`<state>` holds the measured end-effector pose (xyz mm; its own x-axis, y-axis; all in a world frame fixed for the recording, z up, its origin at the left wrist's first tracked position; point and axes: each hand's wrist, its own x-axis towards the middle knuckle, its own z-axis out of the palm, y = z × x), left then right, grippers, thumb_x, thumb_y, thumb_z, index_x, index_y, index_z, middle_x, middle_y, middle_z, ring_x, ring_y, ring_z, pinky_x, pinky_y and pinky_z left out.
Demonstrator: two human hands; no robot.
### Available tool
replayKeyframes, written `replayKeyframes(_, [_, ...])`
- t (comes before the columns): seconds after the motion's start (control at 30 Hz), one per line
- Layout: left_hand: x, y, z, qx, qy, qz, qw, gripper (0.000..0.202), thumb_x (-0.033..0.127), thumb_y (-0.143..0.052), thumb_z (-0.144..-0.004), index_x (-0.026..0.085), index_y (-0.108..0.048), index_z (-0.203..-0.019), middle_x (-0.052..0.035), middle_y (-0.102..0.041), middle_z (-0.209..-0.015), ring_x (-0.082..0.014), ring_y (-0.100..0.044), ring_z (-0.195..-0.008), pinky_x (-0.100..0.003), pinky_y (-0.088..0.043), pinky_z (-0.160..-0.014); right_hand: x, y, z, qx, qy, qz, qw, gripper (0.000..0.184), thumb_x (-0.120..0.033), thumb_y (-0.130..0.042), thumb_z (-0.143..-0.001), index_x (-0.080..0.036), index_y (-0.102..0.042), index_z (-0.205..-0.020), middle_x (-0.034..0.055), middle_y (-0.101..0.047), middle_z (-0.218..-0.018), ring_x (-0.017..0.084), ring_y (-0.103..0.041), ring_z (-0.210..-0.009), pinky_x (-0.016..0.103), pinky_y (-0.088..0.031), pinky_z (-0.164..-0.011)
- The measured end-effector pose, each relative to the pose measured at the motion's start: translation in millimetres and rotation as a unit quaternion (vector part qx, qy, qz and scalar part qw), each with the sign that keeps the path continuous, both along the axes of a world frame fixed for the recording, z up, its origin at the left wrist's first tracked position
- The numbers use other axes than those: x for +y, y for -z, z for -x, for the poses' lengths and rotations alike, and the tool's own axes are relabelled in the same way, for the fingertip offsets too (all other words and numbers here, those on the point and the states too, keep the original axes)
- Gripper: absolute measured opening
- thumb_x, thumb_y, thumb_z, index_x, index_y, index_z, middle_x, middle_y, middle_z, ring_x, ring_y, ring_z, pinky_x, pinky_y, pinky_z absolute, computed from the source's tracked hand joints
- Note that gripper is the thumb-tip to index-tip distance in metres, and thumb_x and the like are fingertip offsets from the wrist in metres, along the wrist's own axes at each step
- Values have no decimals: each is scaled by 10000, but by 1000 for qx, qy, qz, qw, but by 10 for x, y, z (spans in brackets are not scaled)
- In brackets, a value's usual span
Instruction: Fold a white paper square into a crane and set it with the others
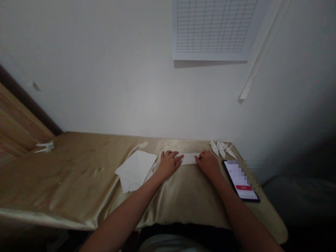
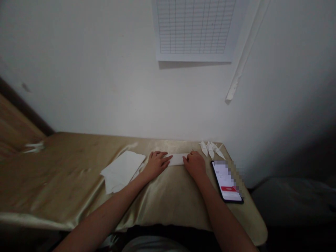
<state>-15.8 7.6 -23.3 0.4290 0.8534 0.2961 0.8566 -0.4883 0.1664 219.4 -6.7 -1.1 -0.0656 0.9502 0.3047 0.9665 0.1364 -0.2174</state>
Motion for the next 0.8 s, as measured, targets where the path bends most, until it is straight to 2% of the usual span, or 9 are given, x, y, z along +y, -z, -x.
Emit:
replayKeyframes(0.13, [-13,-33,-16,-3,-2,12,1000,360,425,-498,-1012,403,-638,-1342,-11,-610,-1415,-302,-466,-1263,-576,-282,-1126,7,27,7,23,-86,-44,995,254,-317,-547,-961,-185,-749,-1041,118,-693,-1167,242,-583,-1138,374,-432,-1042])
replayKeyframes(0.27, [-20,-68,-13,-10,-5,15,1000,352,420,-512,-1009,389,-649,-1331,-10,-626,-1404,-290,-477,-1268,-551,-286,-1129,5,92,61,26,-168,-16,985,320,-331,-514,-987,-234,-714,-1217,94,-627,-1385,248,-518,-1309,480,-302,-1187])
replayKeyframes(0.33, [-23,-75,-11,-14,-7,16,1000,356,424,-521,-1005,388,-644,-1337,-7,-629,-1405,-292,-481,-1273,-553,-285,-1131,4,123,85,22,-174,10,985,343,-319,-483,-1001,-253,-692,-1265,86,-625,-1398,242,-507,-1335,496,-284,-1196])
replayKeyframes(0.43, [-8,-75,-3,-20,-7,23,999,377,442,-544,-990,369,-636,-1348,-13,-634,-1401,-292,-482,-1287,-538,-296,-1133,13,152,92,23,-171,29,985,359,-325,-473,-1003,-266,-683,-1289,82,-641,-1374,237,-534,-1299,474,-317,-1178])
replayKeyframes(0.57, [55,-68,41,-40,-46,28,998,475,485,-654,-910,315,-638,-1353,-47,-597,-1444,-306,-470,-1321,-499,-329,-1133,22,163,75,18,-169,28,985,377,-312,-482,-990,-284,-673,-1314,93,-607,-1410,247,-499,-1331,446,-355,-1153])
replayKeyframes(0.67, [106,-71,89,-51,-63,39,996,466,495,-695,-874,280,-689,-1287,-61,-582,-1459,-309,-486,-1313,-475,-344,-1137,10,157,77,5,-173,43,984,409,-295,-469,-988,-321,-629,-1363,72,-537,-1496,258,-420,-1412,500,-286,-1193])
replayKeyframes(0.8, [138,-84,123,-61,-63,55,995,456,489,-722,-854,269,-713,-1254,-62,-595,-1448,-306,-495,-1314,-461,-355,-1138,-11,133,97,-6,-166,79,983,433,-302,-429,-1001,-336,-585,-1403,50,-505,-1532,269,-401,-1437,570,-180,-1223])
